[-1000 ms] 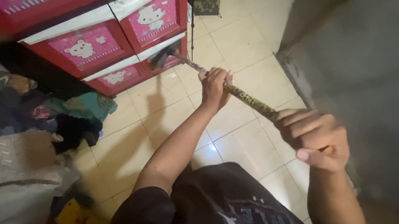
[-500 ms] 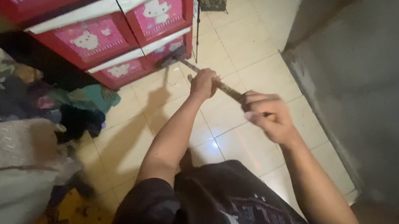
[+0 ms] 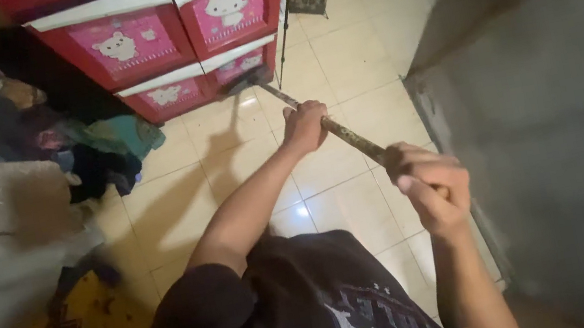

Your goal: The person adjusts a ring light on a tripod, connects the sections of a broom handle together by hand, and sweeps the floor using the broom.

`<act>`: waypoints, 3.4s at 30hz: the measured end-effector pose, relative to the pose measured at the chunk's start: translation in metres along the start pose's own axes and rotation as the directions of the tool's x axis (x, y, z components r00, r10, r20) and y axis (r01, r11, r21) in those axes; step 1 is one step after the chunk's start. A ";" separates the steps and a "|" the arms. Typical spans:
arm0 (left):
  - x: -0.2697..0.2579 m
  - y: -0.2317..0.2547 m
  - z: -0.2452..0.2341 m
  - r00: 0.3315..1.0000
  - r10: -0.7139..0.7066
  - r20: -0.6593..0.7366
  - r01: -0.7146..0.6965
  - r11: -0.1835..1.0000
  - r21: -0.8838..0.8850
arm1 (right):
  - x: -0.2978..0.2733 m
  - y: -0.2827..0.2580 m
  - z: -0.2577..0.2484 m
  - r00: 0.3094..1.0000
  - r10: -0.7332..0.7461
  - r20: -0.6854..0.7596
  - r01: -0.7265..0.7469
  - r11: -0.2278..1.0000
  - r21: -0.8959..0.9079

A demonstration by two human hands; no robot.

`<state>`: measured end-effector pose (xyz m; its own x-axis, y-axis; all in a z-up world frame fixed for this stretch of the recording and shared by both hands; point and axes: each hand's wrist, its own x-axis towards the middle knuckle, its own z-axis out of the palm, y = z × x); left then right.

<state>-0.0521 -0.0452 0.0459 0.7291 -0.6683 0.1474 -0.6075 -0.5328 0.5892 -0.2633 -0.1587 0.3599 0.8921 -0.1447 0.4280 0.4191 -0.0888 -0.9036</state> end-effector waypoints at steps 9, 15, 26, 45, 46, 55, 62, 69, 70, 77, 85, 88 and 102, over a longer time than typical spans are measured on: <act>-0.023 -0.063 0.057 0.989 0.064 0.135 -0.027 0.965 -0.262 | -0.011 0.084 0.045 0.934 0.353 -0.057 -0.358 0.917 -0.176; -0.055 0.033 0.008 0.994 0.094 0.058 -0.081 0.976 -0.203 | -0.007 -0.016 0.017 0.990 0.130 -0.052 -0.133 0.990 -0.058; -0.004 -0.044 0.030 0.975 -0.147 0.164 0.171 0.974 -0.148 | 0.006 0.040 0.037 0.975 0.221 0.006 -0.218 0.966 -0.137; -0.077 0.003 -0.132 0.911 0.156 0.382 -0.060 0.966 -0.251 | 0.006 -0.026 0.001 0.953 -0.111 0.282 0.006 0.938 0.347; -0.076 0.003 -0.137 0.877 0.184 0.444 -0.044 0.950 -0.308 | 0.008 -0.025 -0.006 0.933 -0.130 0.336 -0.006 0.928 0.373; -0.096 0.028 -0.148 0.991 0.100 0.091 -0.073 0.961 -0.266 | -0.011 -0.008 0.011 0.940 0.194 -0.281 -0.066 0.910 0.409; -0.111 0.035 -0.150 0.993 0.056 -0.106 -0.082 0.964 -0.254 | 0.008 -0.025 -0.003 0.908 -0.154 0.389 -0.016 0.916 0.400; -0.099 0.013 -0.176 0.947 0.134 -0.293 -0.176 0.977 -0.120 | 0.005 -0.032 0.033 0.838 -0.291 0.461 0.142 0.933 0.330; -0.099 0.012 -0.181 0.948 0.140 -0.287 -0.176 0.979 -0.104 | 0.006 -0.038 0.037 0.830 -0.300 0.471 0.158 0.935 0.317; -0.110 -0.045 -0.179 0.957 0.165 -0.239 -0.192 0.977 -0.092 | 0.004 -0.019 0.073 0.816 -0.274 0.509 0.179 0.957 0.227; -0.117 -0.146 -0.136 0.990 0.036 -0.135 -0.040 0.999 -0.034 | 0.027 0.059 0.128 0.858 -0.047 0.511 -0.003 0.995 0.096; -0.112 -0.109 -0.141 0.982 0.008 -0.189 -0.022 0.997 -0.071 | 0.024 0.023 0.096 0.844 -0.090 0.528 0.047 0.994 0.095; -0.126 -0.123 -0.131 0.953 -0.163 -0.257 0.171 0.985 0.007 | 0.033 0.070 0.130 0.780 -0.132 0.612 0.081 0.991 0.110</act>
<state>-0.0281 0.1725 0.0585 0.8747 -0.4162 0.2482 -0.4761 -0.6430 0.5999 -0.1826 -0.0419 0.3085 0.7437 0.5022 0.4413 0.5058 0.0088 -0.8626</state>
